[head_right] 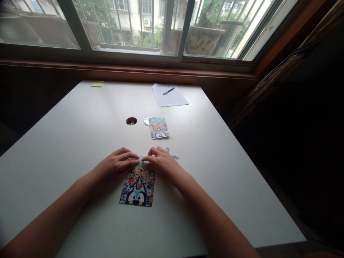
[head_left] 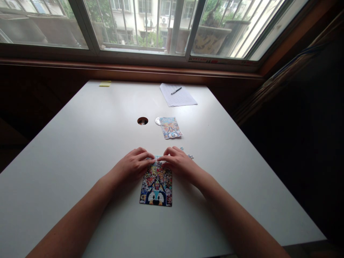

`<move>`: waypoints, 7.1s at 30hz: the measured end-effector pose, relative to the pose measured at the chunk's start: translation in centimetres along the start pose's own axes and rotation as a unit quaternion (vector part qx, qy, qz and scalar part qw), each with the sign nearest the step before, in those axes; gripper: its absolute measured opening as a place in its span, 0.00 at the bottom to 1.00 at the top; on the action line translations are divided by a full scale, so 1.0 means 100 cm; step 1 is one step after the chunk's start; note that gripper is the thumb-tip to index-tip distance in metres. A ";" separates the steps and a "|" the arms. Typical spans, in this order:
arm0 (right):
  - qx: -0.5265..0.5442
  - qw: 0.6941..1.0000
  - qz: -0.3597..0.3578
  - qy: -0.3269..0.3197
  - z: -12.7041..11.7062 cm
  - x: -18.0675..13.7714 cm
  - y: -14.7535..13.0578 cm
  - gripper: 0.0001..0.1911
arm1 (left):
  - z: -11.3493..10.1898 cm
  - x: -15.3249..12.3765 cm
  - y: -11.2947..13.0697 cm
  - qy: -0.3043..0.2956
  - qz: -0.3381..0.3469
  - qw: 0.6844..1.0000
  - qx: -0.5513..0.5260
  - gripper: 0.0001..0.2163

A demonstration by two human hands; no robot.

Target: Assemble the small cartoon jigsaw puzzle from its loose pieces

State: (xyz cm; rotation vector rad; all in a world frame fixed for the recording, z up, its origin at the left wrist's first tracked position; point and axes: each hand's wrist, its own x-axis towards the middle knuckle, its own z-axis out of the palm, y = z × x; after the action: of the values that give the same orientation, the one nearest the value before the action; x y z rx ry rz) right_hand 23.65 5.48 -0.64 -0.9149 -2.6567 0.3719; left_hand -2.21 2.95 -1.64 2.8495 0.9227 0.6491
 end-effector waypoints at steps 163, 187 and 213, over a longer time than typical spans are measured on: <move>0.012 0.991 0.129 0.040 -0.010 -0.009 -0.007 0.06 | -0.002 0.001 0.014 -0.028 -0.021 0.999 -0.002 0.15; 0.048 0.992 0.111 0.029 -0.018 -0.012 -0.002 0.11 | -0.004 0.001 0.015 -0.033 -0.026 0.999 -0.004 0.15; 0.079 0.990 0.110 0.046 -0.019 -0.013 0.007 0.06 | -0.001 0.001 0.015 -0.037 -0.017 0.999 0.017 0.17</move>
State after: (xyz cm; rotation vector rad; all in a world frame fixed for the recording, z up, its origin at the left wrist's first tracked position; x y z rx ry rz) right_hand 25.75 5.48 0.61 -1.1473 -2.4090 0.5679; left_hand -1.40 1.81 -1.25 2.8586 0.9772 0.5271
